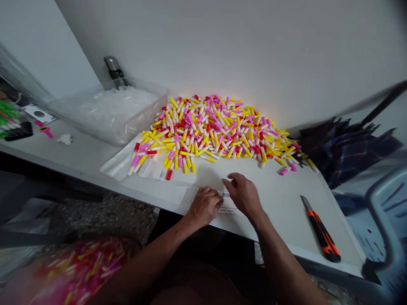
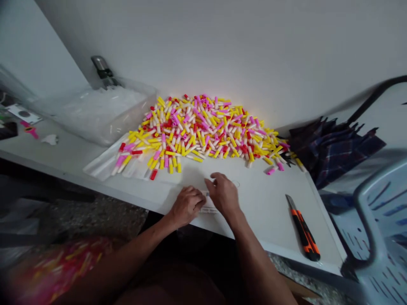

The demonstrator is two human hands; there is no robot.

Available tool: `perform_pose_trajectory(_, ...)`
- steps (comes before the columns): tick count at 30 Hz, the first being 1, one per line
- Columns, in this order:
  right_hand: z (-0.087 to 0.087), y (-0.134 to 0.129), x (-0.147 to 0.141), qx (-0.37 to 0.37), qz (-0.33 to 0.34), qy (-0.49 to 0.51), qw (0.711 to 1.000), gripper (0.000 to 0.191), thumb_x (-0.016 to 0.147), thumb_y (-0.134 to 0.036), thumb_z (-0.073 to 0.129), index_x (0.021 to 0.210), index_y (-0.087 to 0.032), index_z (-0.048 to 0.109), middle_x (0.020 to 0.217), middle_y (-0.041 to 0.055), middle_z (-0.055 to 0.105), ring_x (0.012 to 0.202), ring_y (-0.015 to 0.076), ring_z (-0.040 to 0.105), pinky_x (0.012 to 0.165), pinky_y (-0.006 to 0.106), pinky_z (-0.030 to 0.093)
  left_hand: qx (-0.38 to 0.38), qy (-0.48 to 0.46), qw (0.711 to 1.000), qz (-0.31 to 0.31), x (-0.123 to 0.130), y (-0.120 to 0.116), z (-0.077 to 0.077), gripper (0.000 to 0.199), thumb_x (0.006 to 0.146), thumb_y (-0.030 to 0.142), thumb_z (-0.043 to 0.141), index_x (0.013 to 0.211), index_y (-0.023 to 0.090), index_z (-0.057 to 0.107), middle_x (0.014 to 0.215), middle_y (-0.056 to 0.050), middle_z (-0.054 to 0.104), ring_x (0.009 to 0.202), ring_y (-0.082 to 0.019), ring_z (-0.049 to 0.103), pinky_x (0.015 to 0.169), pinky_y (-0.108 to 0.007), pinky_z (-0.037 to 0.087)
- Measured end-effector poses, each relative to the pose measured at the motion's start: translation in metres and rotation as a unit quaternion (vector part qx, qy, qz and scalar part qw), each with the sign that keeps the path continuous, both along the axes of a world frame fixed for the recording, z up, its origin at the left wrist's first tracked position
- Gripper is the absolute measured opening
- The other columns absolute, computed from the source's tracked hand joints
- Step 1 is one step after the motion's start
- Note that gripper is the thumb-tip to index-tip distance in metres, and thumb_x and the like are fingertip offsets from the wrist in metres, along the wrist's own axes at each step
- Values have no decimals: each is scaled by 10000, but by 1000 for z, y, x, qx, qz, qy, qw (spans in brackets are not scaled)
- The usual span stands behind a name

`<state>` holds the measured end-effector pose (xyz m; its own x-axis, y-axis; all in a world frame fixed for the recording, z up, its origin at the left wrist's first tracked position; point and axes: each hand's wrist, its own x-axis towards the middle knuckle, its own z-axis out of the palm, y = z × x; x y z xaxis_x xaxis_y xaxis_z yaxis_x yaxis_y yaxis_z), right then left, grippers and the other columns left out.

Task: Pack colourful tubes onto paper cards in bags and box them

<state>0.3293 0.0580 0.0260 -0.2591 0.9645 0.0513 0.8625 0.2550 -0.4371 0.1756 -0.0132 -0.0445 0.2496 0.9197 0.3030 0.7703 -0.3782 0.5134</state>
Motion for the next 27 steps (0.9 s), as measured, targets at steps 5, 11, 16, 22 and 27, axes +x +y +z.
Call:
perform_pose_trajectory(5, -5, 37, -94, -60, 81, -34, 994, 395, 995, -418, 621, 1295, -165, 663, 1146, 129, 754, 1025, 253, 699, 868, 332, 485, 3, -8, 1000, 3, 0, 2, -7, 158, 1001, 197, 606, 1073, 228, 744, 1117, -61, 753, 1146, -281, 611, 894, -433, 456)
perform_pose_trajectory(11, -19, 64, -138, -87, 101, -92, 987, 330, 944, -305, 616, 1215, -138, 701, 1177, 168, 749, 1053, 294, 693, 804, 338, 490, -6, 0, 1000, 5, -1, 2, -7, 139, 993, 194, 604, 1018, 185, 740, 1073, -100, 746, 1091, -297, 620, 903, -448, 467)
perform_pose_trajectory(16, -7, 68, -101, -92, 104, -84, 987, 160, 886, -214, 628, 942, -154, 765, 962, 98, 767, 900, 231, 687, 746, 291, 456, -4, -31, 1000, 0, -2, 0, -3, 179, 1011, 201, 606, 871, 206, 718, 906, -50, 727, 992, -251, 610, 888, -417, 443)
perform_pose_trajectory(22, 8, 43, 17, -153, 98, 211, 960, 198, 919, -348, 667, 946, -161, 725, 747, -6, 656, 647, 125, 563, 605, 249, 430, 9, -77, 997, -7, -5, 1, -2, 185, 1030, 212, 582, 904, 218, 717, 918, -36, 722, 935, -231, 591, 867, -408, 426)
perform_pose_trajectory(27, 1, 4, 83, -240, 40, 416, 876, 371, 864, -376, 755, 1161, -197, 624, 722, -56, 594, 490, 93, 504, 444, 224, 382, 9, -72, 997, -18, -6, 3, -3, 192, 1037, 228, 566, 918, 221, 716, 911, -30, 721, 910, -227, 597, 868, -415, 429)
